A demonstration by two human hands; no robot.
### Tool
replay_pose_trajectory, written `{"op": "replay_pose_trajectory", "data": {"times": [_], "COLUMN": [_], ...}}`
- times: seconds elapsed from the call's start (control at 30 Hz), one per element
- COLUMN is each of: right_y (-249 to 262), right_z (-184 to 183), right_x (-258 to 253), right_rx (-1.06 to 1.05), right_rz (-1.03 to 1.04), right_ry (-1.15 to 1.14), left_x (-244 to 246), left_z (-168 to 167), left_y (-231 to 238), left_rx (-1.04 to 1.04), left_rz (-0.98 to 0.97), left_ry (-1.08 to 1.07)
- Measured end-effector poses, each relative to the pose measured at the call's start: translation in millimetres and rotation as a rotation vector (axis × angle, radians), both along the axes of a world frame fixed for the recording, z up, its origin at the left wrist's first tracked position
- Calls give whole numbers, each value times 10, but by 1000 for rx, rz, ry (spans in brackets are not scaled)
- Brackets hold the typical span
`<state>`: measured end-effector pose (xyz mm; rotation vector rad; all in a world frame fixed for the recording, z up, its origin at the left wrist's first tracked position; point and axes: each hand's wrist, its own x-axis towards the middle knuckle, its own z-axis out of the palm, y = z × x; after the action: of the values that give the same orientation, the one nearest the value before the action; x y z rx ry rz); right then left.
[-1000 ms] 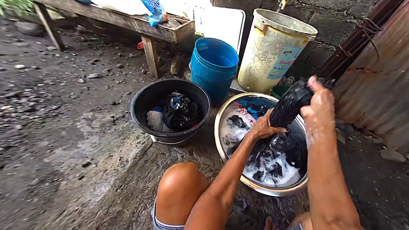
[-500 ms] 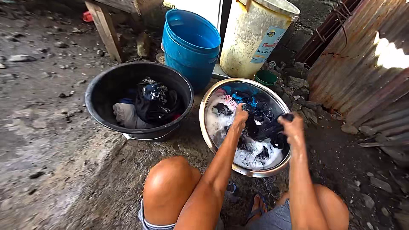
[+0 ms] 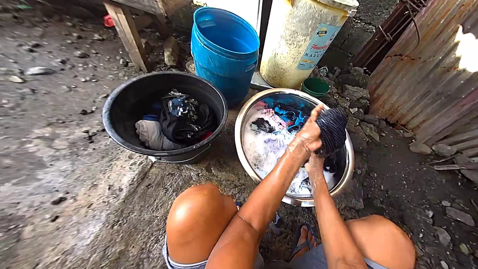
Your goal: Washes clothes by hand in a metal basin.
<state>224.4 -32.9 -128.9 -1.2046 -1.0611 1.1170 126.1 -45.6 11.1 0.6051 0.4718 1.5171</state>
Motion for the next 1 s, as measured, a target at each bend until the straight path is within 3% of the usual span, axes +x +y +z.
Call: {"op": "replay_pose_trajectory", "data": {"times": [0.07, 0.17, 0.2, 0.3, 0.43, 0.53, 0.63, 0.73, 0.8, 0.83, 0.87, 0.93, 1.0], "right_y": [5, 153, 193, 266, 375, 484, 538, 422, 186, 78, -21, -192, -210], "right_z": [279, 617, 740, 1029, 1098, 983, 761, 488, 326, 239, 155, 87, 180], "right_x": [72, 131, 82, -179, -313, -311, -240, -46, 127, 183, 210, 202, 88], "right_rx": [18, 180, 209, 179, 159, 182, 301, 413, 262, 146, 23, -221, -325], "right_rz": [-26, -46, -59, -71, -75, -113, -114, -66, 71, 168, 264, 407, 428], "right_ry": [8, -128, -129, 194, 622, 786, 608, 54, -278, -332, -283, 35, 322], "left_x": [-192, -423, -417, -217, -51, -146, -108, -136, -253, -322, -374, -429, -437], "left_z": [-193, -618, -810, -1123, -1105, -1151, -912, -563, -522, -544, -582, -691, -739], "left_y": [90, 223, 261, 298, 170, 209, 194, 266, 299, 308, 305, 280, 231], "left_rx": [13, -66, -137, -308, -115, 23, -81, -292, -312, -287, -238, -113, -91], "left_rz": [120, 405, 408, 141, -34, -151, -31, 207, 322, 353, 372, 354, 281], "left_ry": [-19, 186, 220, 73, -215, -299, -348, -376, -418, -400, -360, -219, -69]}}
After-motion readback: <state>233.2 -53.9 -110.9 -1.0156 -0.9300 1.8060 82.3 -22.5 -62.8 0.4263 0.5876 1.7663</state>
